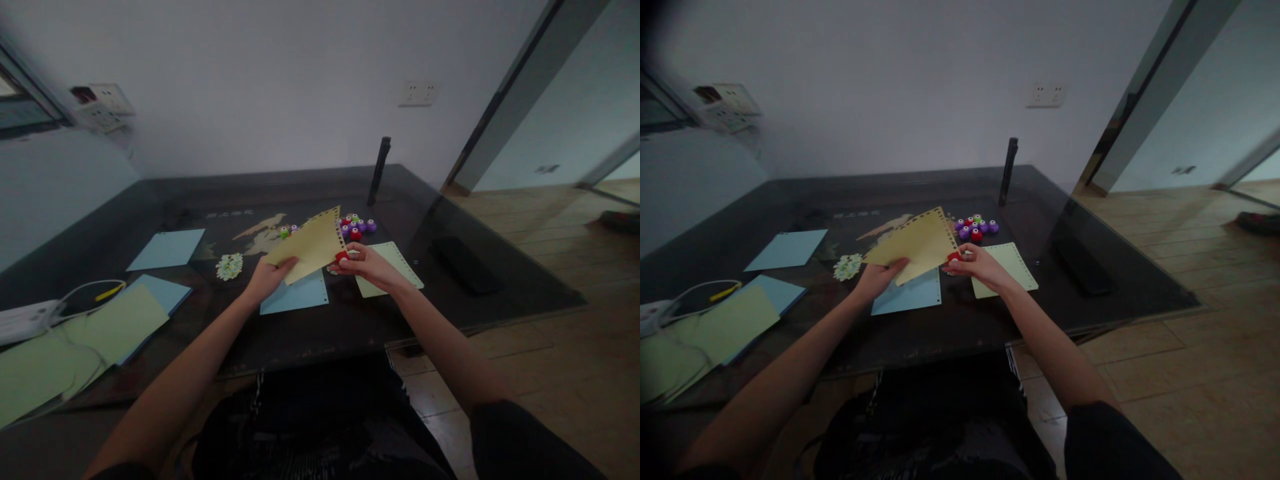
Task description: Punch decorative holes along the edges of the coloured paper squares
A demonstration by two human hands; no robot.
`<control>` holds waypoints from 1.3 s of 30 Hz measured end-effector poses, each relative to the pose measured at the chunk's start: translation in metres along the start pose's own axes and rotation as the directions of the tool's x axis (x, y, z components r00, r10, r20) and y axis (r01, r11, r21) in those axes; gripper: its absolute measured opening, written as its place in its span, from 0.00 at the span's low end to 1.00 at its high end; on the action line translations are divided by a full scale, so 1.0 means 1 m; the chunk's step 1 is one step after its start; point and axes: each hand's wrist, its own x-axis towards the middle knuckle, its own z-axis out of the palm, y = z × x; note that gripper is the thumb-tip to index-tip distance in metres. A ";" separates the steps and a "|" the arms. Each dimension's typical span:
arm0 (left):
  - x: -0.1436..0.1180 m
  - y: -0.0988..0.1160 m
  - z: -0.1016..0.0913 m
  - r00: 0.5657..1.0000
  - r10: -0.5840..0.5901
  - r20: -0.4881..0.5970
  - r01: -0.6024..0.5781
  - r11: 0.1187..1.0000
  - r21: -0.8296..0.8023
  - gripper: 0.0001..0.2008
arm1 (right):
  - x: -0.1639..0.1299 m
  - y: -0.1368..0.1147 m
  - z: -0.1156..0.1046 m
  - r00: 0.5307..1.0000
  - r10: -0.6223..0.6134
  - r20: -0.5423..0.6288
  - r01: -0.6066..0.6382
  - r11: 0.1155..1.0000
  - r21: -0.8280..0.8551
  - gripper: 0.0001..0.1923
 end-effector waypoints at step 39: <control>-0.002 -0.001 -0.002 0.997 -0.052 0.050 0.047 0.994 0.100 0.21 | -0.003 -0.003 -0.007 0.998 0.018 0.057 -0.010 0.990 -0.138 0.19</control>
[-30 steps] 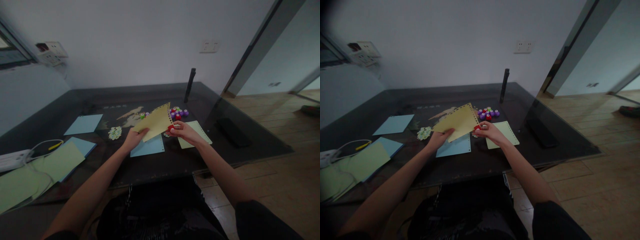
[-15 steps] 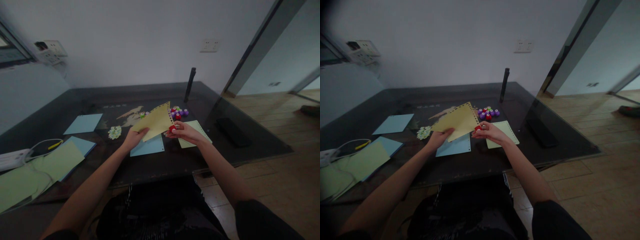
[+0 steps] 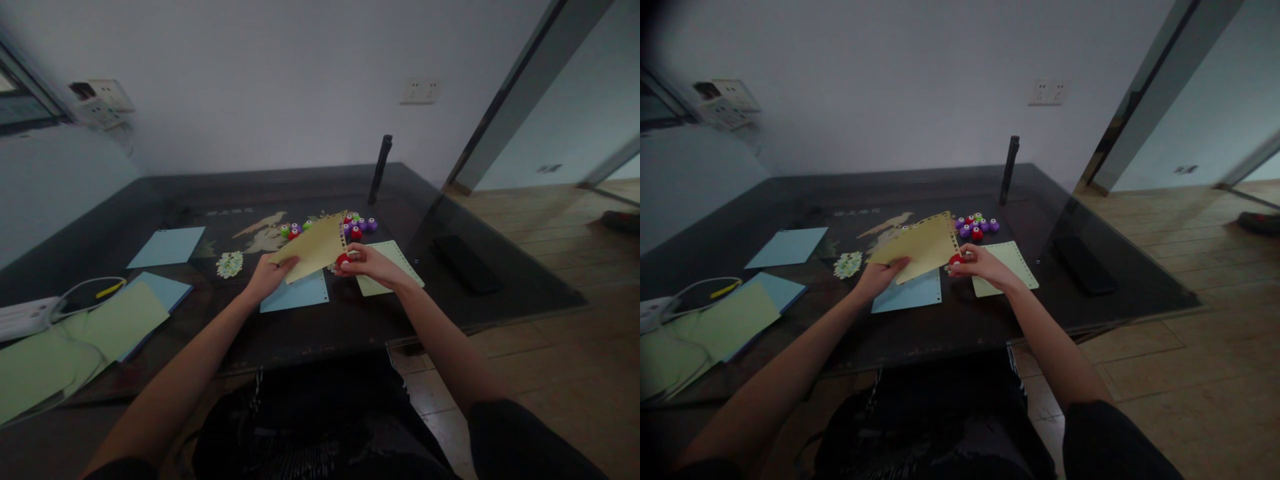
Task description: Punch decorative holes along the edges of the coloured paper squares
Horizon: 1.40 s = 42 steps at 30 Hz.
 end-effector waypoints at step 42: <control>0.003 0.002 0.008 0.992 -0.005 -0.125 -0.015 0.986 -0.164 0.21 | 0.004 0.004 0.012 0.998 -0.061 -0.019 0.064 0.982 0.176 0.19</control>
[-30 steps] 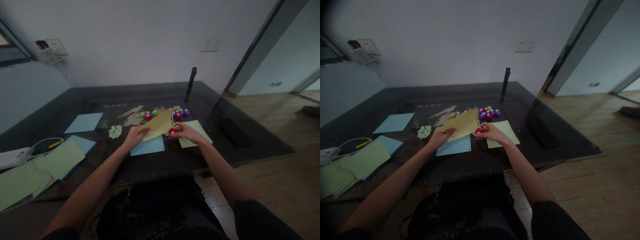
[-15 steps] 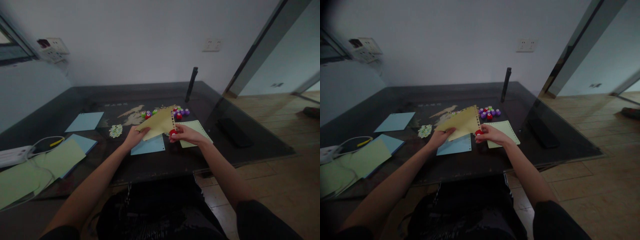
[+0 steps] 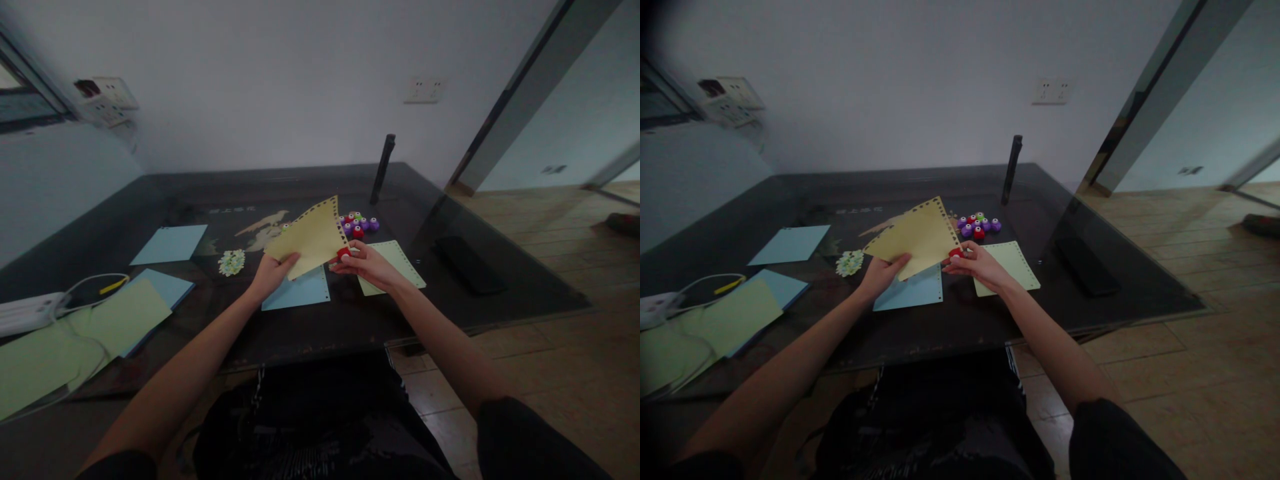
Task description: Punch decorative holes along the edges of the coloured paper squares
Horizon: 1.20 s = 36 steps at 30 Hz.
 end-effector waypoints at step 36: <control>-0.005 0.004 0.000 0.976 -0.095 0.196 0.083 0.994 0.069 0.16 | 0.011 0.010 0.003 0.922 -0.255 -0.291 0.282 0.958 0.053 0.18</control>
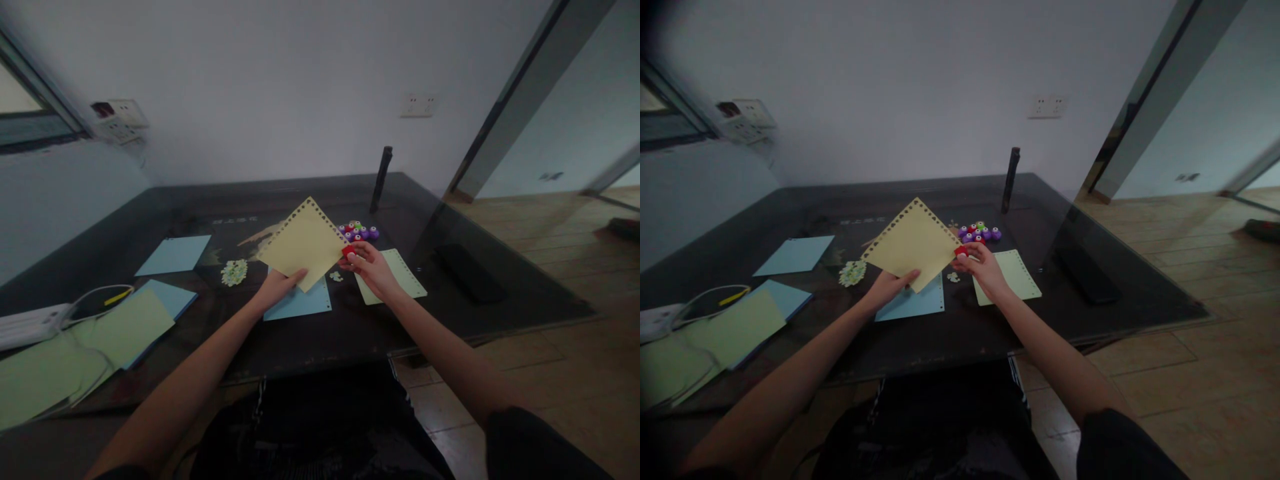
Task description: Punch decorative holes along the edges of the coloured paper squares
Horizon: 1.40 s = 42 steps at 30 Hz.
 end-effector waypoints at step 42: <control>-0.003 0.079 0.016 0.968 0.249 0.037 -0.206 0.700 0.684 0.12 | -0.012 -0.015 0.020 0.986 -0.028 0.163 0.084 0.934 -0.348 0.18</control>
